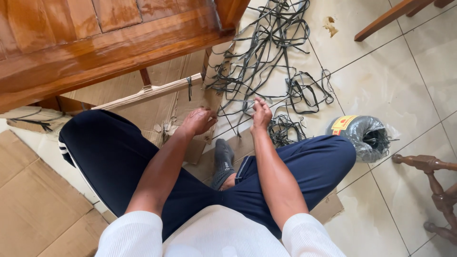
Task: Use plastic ties to secure cardboard padding onto the rails and legs of a wooden chair.
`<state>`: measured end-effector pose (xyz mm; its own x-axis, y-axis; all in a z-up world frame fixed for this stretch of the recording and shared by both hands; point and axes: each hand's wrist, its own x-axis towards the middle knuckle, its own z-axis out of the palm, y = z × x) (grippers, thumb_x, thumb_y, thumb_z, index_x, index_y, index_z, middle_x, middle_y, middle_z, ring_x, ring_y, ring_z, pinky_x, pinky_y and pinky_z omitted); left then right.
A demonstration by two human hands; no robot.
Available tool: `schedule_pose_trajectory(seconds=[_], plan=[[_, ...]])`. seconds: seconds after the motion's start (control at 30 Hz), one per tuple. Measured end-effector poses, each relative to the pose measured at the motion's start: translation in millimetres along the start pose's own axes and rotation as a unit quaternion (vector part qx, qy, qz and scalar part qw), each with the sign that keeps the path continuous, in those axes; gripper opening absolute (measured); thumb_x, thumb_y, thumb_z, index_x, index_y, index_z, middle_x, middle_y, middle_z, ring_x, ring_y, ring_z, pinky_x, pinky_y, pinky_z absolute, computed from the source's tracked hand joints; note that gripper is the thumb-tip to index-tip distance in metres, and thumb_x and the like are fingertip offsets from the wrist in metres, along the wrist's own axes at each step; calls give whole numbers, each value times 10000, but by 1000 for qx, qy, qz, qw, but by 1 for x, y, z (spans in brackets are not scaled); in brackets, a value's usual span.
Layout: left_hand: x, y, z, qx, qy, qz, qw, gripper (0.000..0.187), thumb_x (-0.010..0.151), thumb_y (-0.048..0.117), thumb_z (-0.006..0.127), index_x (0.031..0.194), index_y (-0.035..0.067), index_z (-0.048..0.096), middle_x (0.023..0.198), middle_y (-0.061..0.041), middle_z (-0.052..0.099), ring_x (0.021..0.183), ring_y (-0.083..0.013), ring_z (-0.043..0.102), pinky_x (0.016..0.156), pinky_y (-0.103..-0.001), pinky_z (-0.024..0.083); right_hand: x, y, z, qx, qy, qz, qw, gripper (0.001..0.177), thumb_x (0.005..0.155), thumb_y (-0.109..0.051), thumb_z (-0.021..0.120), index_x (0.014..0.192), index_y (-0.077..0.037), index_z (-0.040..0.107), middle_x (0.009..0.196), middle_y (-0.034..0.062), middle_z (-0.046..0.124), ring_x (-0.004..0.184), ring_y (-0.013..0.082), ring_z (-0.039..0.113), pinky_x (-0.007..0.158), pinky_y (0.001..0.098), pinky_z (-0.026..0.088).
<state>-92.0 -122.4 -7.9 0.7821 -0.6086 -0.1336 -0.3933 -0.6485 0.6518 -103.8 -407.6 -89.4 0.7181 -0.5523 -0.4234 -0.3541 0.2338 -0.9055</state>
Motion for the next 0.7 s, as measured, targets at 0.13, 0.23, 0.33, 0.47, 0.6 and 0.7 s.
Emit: schedule_pose_trajectory(seconds=[0.13,0.23,0.33,0.47,0.6,0.7], plan=[[0,0,-1,-17,27,5,999,217,939,318,667,1018,129,737,1024,-124,739,1040,-355,666,878,-483,530,-48,-85,18,148,-54,28,987,234,952,-139,722,1182,-118,686,966,-25,724,797,54,611,611,220,438],[1,15,-15,-53,38,-15,998,251,939,327,661,1059,120,738,1030,-136,744,1006,-367,683,859,-485,538,-63,-104,25,196,-137,47,970,244,930,-135,742,1159,-154,661,996,-6,734,851,88,664,698,248,499],[8,31,-27,-110,34,-71,991,298,955,355,647,1099,117,756,1032,-146,752,969,-353,708,836,-467,548,-72,-103,32,190,-217,59,956,264,922,-128,744,1172,-148,659,1001,11,729,883,122,693,749,275,544],[19,30,-19,-284,89,-105,949,420,974,423,647,1189,73,737,984,-148,773,896,-220,762,792,-370,577,-91,-96,43,99,-291,90,947,252,930,-138,724,1174,-102,676,1007,11,736,899,125,702,791,267,572],[25,8,-3,-359,144,-82,919,434,965,408,720,1191,38,740,987,-100,788,912,-107,723,789,-293,575,-95,-77,50,32,-332,98,938,231,947,-159,717,1163,-84,691,972,1,721,876,104,685,788,248,566],[21,-6,2,-484,129,-42,864,371,920,327,752,1149,36,763,944,-23,762,839,-46,660,721,-254,554,-91,-56,54,-12,-371,77,926,201,961,-176,726,1124,-61,706,925,9,706,829,99,659,736,246,527]])
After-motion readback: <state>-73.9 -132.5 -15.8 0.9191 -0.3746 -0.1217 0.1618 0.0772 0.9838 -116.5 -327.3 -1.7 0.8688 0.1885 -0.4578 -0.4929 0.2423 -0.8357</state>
